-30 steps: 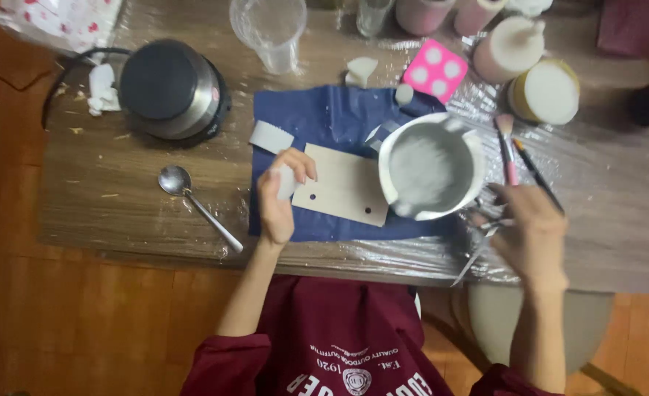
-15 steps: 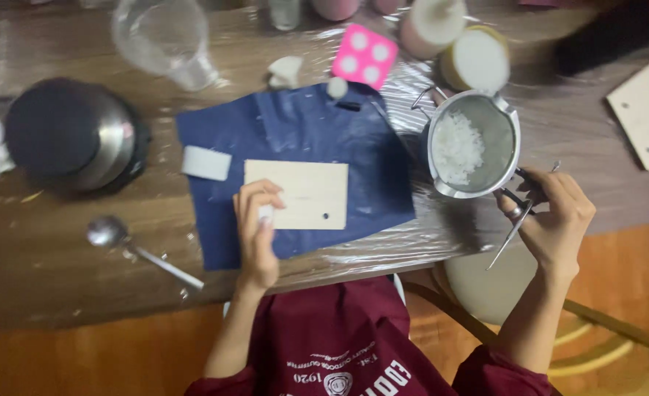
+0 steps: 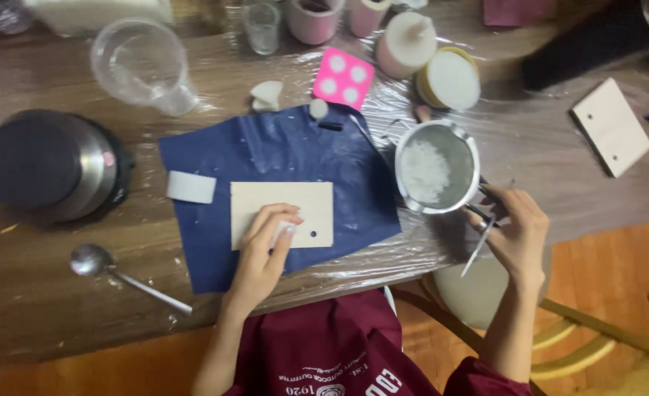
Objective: Breaking wax chunks into a melting pot and using a metal tool to work on a small card
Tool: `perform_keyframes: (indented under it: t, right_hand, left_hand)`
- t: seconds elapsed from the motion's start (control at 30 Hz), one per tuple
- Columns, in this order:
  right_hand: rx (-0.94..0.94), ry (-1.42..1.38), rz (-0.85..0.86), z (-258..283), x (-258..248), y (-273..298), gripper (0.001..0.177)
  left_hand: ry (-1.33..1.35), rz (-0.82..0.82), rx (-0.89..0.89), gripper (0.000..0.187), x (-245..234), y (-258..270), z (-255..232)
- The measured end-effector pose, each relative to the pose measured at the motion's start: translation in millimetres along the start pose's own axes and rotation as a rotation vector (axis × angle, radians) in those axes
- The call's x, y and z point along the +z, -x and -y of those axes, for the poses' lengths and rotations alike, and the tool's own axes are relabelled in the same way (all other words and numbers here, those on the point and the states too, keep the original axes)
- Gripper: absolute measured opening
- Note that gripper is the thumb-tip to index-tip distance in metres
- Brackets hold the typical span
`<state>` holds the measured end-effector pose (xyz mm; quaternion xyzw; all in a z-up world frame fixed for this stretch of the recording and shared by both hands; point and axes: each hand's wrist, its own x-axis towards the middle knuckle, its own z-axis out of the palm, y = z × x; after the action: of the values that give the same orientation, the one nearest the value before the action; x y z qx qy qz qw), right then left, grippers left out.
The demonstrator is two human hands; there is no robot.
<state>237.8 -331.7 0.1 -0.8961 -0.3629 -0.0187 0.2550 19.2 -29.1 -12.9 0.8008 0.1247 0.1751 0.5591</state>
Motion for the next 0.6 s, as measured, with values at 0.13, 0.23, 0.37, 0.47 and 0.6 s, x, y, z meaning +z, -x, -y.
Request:
perform_keyframes:
  t: [0.13, 0.23, 0.37, 0.47, 0.6]
  right_hand:
    - [0.005, 0.0, 0.027, 1.6, -0.9, -5.0, 0.041]
    - [0.002, 0.091, 0.058, -1.7, -1.2, -2.9, 0.04]
    - [-0.012, 0.059, 0.1, 2.2, -4.4, -0.2, 0.051]
    - [-0.187, 0.128, -0.071, 2.6, -4.2, 8.7, 0.057]
    - [-0.405, 0.112, -0.685, 33.7, 0.4, 8.9, 0.06]
  left_hand:
    - [0.102, -0.032, -0.012, 0.023, -0.4, -1.3, -1.2]
    - [0.114, -0.101, 0.006, 0.019, 5.2, 0.8, 6.1]
    - [0.151, -0.124, -0.049, 0.018, 9.4, 5.1, 9.8]
    - [0.178, -0.163, -0.071, 0.016, 15.0, 9.3, 13.7]
    - [0.366, -0.205, -0.141, 0.005, 23.6, 10.2, 11.4]
